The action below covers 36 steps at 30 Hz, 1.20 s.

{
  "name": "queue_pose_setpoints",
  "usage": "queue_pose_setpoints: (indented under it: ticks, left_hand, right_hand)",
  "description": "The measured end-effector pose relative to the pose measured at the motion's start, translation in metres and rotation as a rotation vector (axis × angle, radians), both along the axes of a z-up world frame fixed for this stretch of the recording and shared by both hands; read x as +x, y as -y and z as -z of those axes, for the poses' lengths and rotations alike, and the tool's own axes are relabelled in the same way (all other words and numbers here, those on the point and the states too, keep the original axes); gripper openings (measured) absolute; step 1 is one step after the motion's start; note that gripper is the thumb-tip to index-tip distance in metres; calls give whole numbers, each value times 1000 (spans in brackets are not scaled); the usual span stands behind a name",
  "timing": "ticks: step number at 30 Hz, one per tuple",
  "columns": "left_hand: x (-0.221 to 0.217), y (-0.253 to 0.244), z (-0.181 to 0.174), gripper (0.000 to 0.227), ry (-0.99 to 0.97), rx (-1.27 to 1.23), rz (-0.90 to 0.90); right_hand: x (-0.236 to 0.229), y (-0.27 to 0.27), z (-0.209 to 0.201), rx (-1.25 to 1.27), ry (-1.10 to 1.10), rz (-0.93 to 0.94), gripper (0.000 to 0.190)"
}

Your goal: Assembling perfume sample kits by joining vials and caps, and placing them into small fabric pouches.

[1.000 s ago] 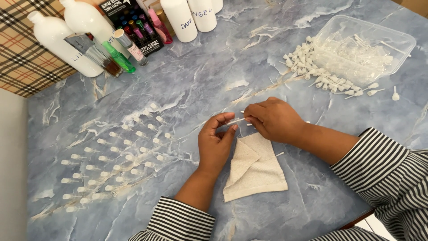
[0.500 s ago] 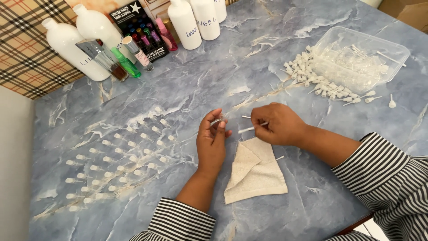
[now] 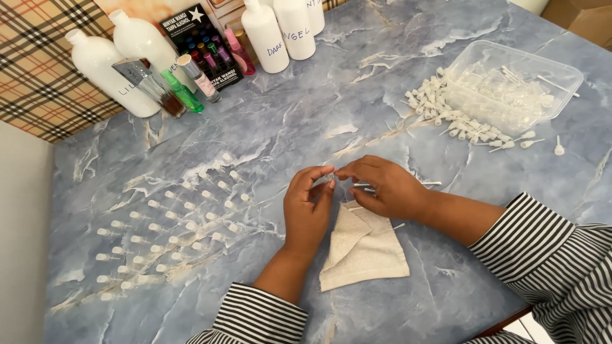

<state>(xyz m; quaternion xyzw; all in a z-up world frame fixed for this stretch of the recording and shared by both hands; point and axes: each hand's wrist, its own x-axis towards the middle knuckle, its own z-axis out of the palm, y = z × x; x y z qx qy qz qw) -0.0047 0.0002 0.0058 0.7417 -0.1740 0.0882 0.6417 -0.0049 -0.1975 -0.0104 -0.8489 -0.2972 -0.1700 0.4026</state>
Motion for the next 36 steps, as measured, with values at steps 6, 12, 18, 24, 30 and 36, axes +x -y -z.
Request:
queue_pose_setpoints:
  ticks: [6, 12, 18, 24, 30, 36]
  left_hand:
    - [7, -6, 0, 21, -10, 231, -47]
    - [12, -8, 0, 29, -78, 403, -20]
    - [11, -5, -3, 33, -54, 513, -22]
    - [9, -5, -6, 35, -48, 534, -12]
    - [9, -6, -2, 41, -26, 521, -15]
    - [8, -4, -4, 52, -34, 507, -21]
  right_hand:
    - [2, -4, -6, -70, 26, -42, 37]
    - [6, -3, 7, -252, -27, -54, 40]
    - [5, -2, 3, -289, -51, -43, 42]
    - [6, -2, 6, -295, -63, -27, 40]
    - [8, -1, 7, -310, -61, -27, 39]
    - [7, -1, 6, -279, -35, -24, 37]
